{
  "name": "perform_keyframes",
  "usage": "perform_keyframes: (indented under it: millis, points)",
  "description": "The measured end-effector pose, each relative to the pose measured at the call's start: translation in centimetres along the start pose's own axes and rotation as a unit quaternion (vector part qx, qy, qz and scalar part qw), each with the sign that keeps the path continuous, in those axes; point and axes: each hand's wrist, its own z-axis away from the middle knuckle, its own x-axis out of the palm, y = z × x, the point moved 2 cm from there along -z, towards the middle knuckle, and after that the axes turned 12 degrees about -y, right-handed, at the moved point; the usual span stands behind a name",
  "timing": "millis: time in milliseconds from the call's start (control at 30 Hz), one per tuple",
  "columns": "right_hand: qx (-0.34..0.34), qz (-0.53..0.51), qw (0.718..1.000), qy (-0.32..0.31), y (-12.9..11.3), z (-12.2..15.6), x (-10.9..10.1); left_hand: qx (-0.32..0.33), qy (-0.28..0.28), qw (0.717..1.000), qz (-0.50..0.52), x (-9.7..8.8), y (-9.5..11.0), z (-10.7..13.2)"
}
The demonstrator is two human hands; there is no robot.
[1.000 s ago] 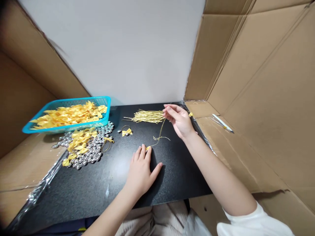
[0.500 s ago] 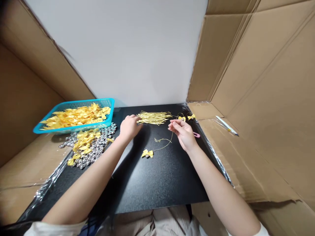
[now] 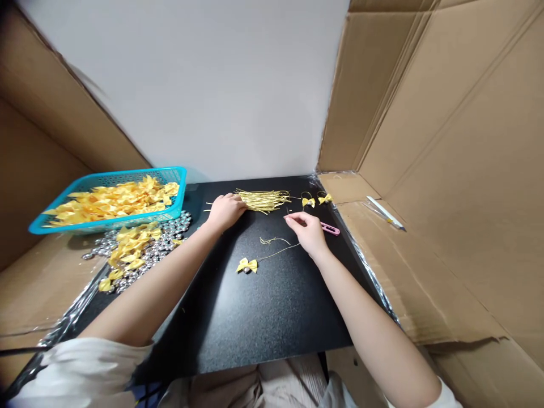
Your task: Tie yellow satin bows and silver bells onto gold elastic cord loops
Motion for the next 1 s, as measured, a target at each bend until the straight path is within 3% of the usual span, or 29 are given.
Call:
perform_keyframes:
  millis: [200, 400, 700, 1000]
  points:
    - [0.008, 0.198, 0.98, -0.006, 1.2, -0.5, 0.0, -0.001, 0.021, 1.0, 0.016, 0.2, -0.7, 0.0]
    - [-0.014, 0.308, 0.951, -0.013, 1.8, -0.8, 0.2, 0.013, 0.059, 0.997, 0.056, 0.5, -1.6, -0.3]
    - [-0.031, 0.355, 0.934, -0.009, 2.1, -0.7, 0.4, -0.002, 0.151, 0.979, 0.14, 0.0, -2.2, 0.0]
    - [-0.085, 0.32, 0.943, 0.018, 1.0, -0.3, 0.6, 0.003, 0.223, 0.94, 0.258, -1.0, -1.7, 1.4]
